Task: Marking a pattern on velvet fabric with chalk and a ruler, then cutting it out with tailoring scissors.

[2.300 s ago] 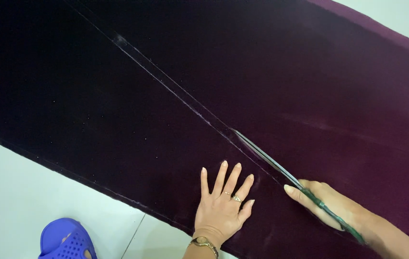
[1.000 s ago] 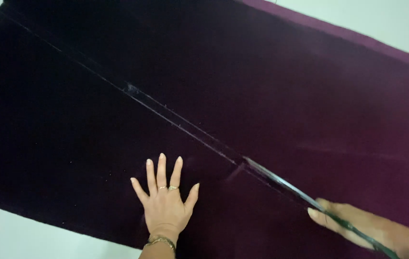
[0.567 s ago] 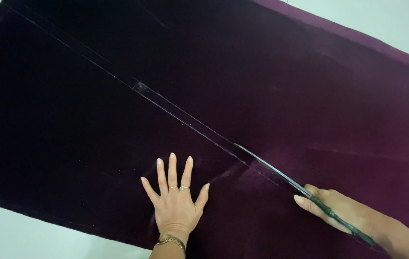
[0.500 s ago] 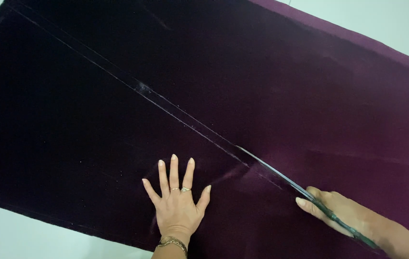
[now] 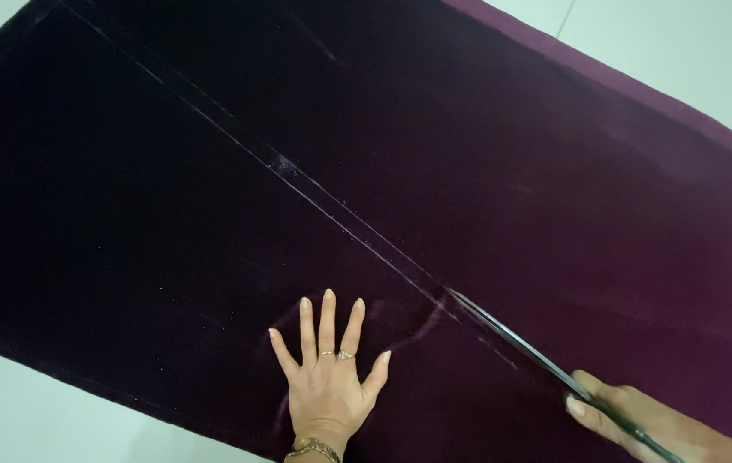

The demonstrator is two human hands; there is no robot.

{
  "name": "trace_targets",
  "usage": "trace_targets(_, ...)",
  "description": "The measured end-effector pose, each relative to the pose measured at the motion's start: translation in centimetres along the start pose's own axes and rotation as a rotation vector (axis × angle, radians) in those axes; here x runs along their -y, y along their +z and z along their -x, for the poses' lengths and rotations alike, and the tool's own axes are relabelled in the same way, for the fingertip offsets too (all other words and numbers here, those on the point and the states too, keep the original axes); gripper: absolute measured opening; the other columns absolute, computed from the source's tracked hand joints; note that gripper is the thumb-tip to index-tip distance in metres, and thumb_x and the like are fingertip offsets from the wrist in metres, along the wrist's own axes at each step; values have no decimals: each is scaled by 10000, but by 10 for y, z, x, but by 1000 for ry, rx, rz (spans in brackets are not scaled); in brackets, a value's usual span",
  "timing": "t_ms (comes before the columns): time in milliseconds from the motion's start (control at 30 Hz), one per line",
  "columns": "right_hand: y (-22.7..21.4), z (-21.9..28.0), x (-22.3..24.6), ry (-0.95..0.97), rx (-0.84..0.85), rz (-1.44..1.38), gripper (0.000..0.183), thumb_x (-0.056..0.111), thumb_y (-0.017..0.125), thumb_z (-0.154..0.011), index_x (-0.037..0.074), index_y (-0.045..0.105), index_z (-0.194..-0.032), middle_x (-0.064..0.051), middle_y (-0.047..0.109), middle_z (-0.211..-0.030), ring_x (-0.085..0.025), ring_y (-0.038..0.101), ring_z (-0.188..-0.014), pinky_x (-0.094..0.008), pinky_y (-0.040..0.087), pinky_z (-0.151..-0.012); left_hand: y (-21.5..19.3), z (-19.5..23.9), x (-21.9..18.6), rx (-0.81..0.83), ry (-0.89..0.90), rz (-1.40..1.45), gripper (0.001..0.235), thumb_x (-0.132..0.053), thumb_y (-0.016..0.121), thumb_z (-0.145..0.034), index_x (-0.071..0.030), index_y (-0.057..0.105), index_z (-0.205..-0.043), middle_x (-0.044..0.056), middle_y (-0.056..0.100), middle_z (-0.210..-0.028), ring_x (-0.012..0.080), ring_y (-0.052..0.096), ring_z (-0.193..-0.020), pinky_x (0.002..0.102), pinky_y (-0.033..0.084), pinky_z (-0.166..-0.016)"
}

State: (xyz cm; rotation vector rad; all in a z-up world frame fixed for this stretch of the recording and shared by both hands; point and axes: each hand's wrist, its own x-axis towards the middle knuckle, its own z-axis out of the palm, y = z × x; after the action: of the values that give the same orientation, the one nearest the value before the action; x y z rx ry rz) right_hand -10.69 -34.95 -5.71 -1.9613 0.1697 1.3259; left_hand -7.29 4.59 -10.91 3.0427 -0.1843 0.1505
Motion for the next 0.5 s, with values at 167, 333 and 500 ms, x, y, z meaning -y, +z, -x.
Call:
trace_targets(167, -2, 8, 83, -14, -17, 9, 590, 656, 530, -760, 207, 367, -1106, 111, 313, -1102, -46, 283, -1004, -265, 290, -856, 1, -1, 1, 8, -6, 24, 780, -733, 398, -820, -345, 289, -1488, 48, 191, -1598, 325, 113, -1483, 667, 107, -1113)
trace_targets(333, 2, -28, 84, 64, -45, 77, 363, 468, 492, -948, 156, 541, -768, 53, 431, -607, -69, 398, -538, -188, 473, -528, -2, -2, 0, 12, -12, 56, 783, -715, 454, -803, -342, 316, -1478, 47, 197, -1597, 329, 125, -1478, 669, 105, -1110)
trace_targets(500, 3, -30, 92, 76, -50, -16, 355, 433, 503, -954, 142, 568, -761, 56, 446, -667, -64, 428, -616, -222, 548, -657, -5, -3, 0, -2, -9, 64, 786, -712, 488, -795, -335, 340, -1468, 56, 220, -1588, 332, 165, -1468, 673, 166, -1095)
